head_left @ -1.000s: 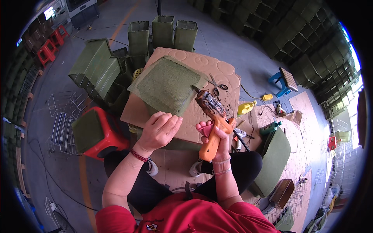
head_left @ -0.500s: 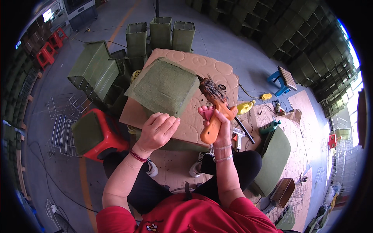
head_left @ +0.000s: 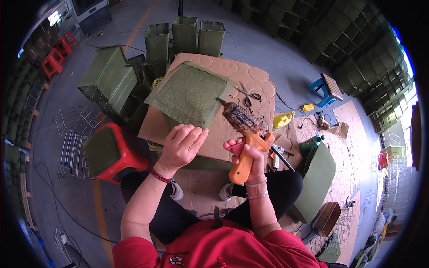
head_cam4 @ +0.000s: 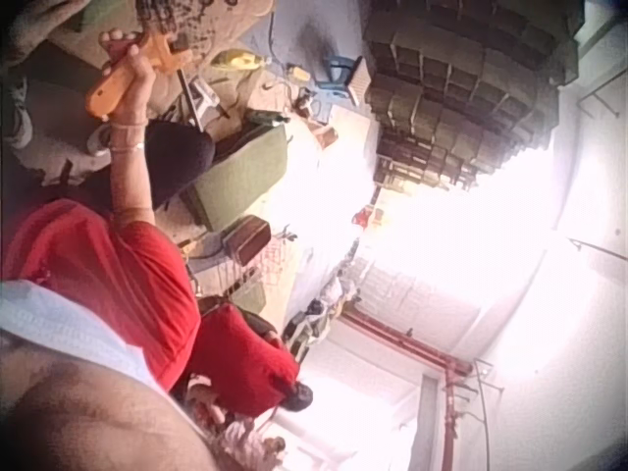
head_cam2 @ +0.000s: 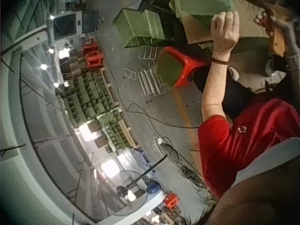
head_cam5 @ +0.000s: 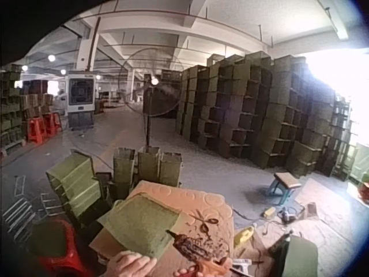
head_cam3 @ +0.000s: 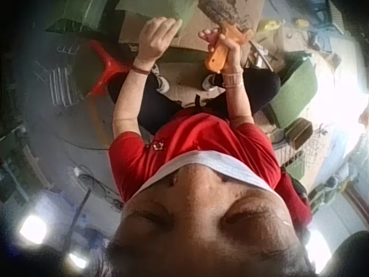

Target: Assembling green fabric storage boxes by gluing fabric onto a metal wire frame using a hot glue gun.

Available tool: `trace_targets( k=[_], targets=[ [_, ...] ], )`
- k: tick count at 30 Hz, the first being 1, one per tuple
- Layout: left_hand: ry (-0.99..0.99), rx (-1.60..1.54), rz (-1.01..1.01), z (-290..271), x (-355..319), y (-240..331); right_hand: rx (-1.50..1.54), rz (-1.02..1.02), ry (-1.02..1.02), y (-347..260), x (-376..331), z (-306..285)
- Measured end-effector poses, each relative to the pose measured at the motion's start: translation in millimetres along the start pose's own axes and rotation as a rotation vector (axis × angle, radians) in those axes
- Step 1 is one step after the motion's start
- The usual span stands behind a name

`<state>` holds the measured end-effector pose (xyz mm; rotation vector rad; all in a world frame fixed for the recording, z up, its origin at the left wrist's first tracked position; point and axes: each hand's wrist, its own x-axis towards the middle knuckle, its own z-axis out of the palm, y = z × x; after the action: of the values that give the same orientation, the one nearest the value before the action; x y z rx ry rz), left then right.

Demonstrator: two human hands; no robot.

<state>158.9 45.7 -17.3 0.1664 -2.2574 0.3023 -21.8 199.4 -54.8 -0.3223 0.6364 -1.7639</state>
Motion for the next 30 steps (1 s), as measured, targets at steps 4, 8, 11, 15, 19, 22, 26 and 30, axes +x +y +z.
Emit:
trace_targets(
  k=[4, 8, 11, 15, 19, 22, 26, 30],
  targets=[
    [0.035, -0.007, -0.021, 2, 0, 0, 0.012, 0.075, 0.005, 11, -12, 5],
    [0.025, -0.005, -0.012, 0, -1, 0, 0.004, 0.131, 0.013, 20, -26, 9],
    [0.030, -0.008, 0.004, 0, -2, -1, 0.026, 0.145, -0.003, 25, -34, 8],
    [0.044, -0.013, 0.020, 1, -4, -1, 0.040, 0.146, -0.017, 27, -40, 7],
    [0.046, -0.022, 0.011, 1, -3, -1, 0.068, 0.115, 0.011, 27, -36, 4],
    [0.041, -0.027, 0.007, 1, -3, 0, 0.060, 0.113, 0.024, 25, -31, 5],
    [0.044, -0.029, 0.012, 2, -3, -1, 0.037, 0.140, -0.024, 26, -36, 3],
    [0.034, -0.025, 0.007, 1, -3, 0, 0.038, 0.108, -0.031, 24, -24, 0]
  ],
)
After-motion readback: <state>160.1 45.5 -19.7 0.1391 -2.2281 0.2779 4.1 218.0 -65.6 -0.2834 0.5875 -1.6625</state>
